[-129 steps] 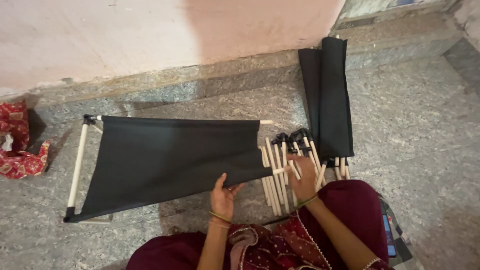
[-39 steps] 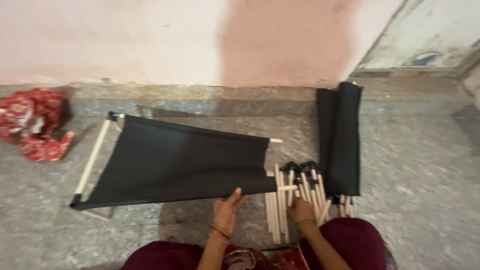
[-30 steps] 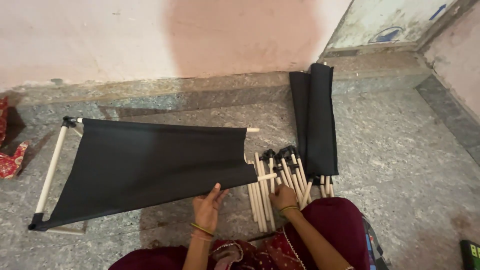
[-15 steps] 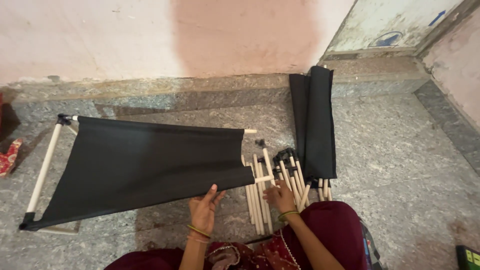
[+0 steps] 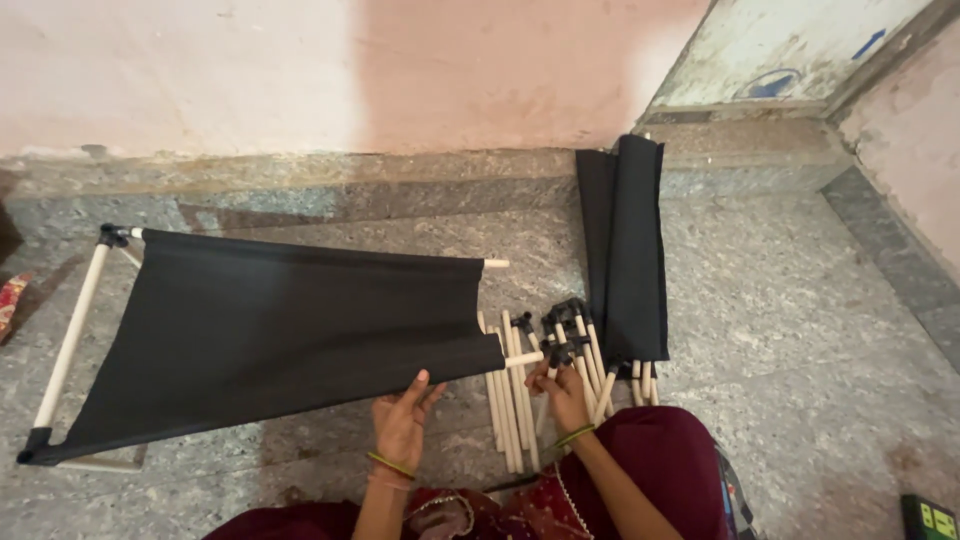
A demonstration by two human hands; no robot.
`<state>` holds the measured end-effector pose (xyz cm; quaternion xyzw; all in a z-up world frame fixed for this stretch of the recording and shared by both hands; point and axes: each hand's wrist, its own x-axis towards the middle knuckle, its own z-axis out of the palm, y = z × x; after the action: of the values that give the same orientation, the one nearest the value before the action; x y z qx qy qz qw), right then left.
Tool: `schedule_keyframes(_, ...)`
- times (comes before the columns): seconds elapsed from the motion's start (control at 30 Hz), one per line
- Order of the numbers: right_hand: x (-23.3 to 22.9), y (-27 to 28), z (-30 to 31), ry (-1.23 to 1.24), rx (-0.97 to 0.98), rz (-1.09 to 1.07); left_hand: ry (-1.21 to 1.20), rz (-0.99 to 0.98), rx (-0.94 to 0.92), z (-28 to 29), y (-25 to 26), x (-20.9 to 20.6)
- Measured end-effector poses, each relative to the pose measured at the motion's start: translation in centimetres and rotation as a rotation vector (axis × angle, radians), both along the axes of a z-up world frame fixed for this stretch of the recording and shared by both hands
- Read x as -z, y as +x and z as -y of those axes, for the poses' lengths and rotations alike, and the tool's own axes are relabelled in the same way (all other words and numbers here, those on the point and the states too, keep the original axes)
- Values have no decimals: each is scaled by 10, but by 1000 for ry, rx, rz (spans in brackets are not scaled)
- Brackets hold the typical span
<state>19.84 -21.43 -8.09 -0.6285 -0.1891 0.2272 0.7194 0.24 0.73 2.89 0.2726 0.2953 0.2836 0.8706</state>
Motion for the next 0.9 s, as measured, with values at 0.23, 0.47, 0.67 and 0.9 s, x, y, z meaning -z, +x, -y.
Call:
schedule_keyframes(0.23,-26,-13,-5,-247,35,58,-8,27,-5,2,-2,-5)
schedule_keyframes(0.47,-32,-16,-4,-95,-6,94,12,19,-7,2,-3,0)
schedule_keyframes(0.67,-44,-22,-4,-133,-58,-6,25,33,-12,2,-2,9)
schedule_keyframes(0.9,-43,-19,-10,-36,-122,20,36,40,-12,0,-3,2)
